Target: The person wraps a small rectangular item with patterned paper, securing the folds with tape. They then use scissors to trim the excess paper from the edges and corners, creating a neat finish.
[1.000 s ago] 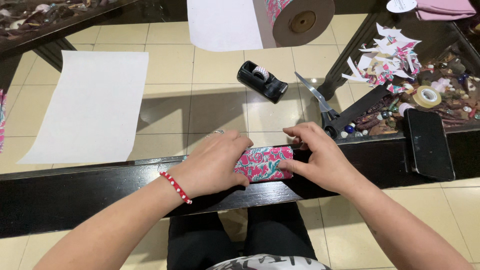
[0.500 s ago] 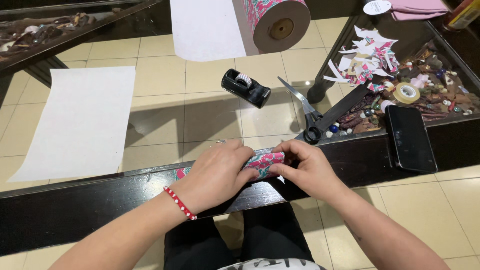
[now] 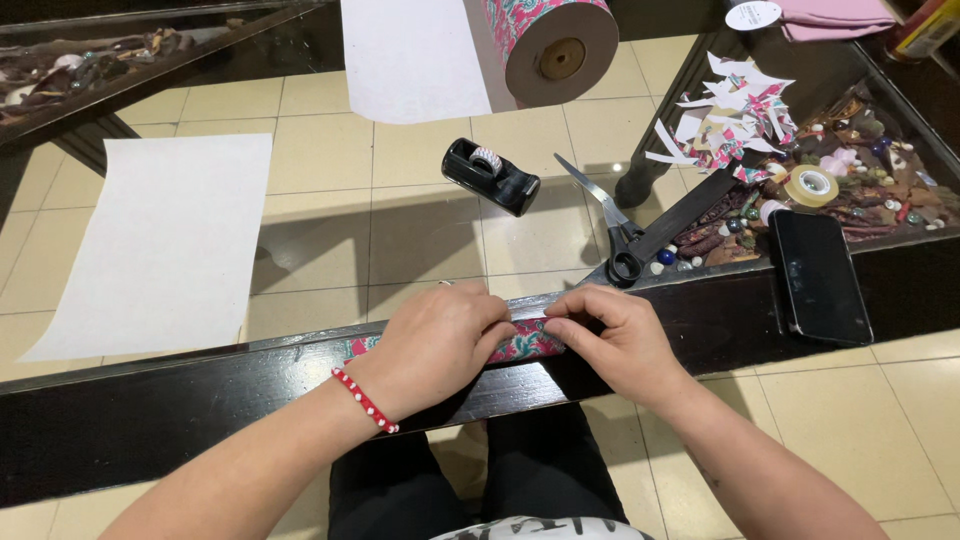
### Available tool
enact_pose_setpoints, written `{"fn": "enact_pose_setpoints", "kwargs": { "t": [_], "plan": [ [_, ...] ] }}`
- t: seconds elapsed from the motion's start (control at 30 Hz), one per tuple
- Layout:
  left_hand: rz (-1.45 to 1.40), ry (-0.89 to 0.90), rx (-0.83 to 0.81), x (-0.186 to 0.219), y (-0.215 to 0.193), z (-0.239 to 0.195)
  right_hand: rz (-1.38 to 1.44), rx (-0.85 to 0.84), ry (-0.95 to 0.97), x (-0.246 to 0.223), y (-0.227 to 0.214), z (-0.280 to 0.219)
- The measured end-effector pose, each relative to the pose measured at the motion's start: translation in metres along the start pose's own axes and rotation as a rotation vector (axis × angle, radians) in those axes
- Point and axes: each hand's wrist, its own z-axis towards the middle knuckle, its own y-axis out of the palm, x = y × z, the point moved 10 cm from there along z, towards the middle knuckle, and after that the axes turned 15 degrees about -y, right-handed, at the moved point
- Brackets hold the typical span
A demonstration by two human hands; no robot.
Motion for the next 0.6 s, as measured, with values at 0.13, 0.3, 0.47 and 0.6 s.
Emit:
{"fn": "enact_pose_setpoints", "kwargs": {
  "t": [0.13, 0.3, 0.47, 0.6],
  "plan": [
    [0.009, 0.002, 0.015, 0.006, -0.009, -0.006, -0.017, -0.007, -0.007, -0.001, 0.002, 0.002],
    [0.022, 0.031, 0.062, 0.002, -0.005, -0.005, -0.031, 0.000, -0.038, -0.013, 0.002, 0.005],
    [0.011, 0.039, 0.104, 0.001, -0.013, -0.007, -0.014, 0.048, -0.026, -0.011, -0.001, 0.000],
    [-0.012, 0.046, 0.104, 0.000, -0.015, -0.008, 0.008, 0.073, -0.005, -0.007, 0.001, -0.003]
  ]
}}
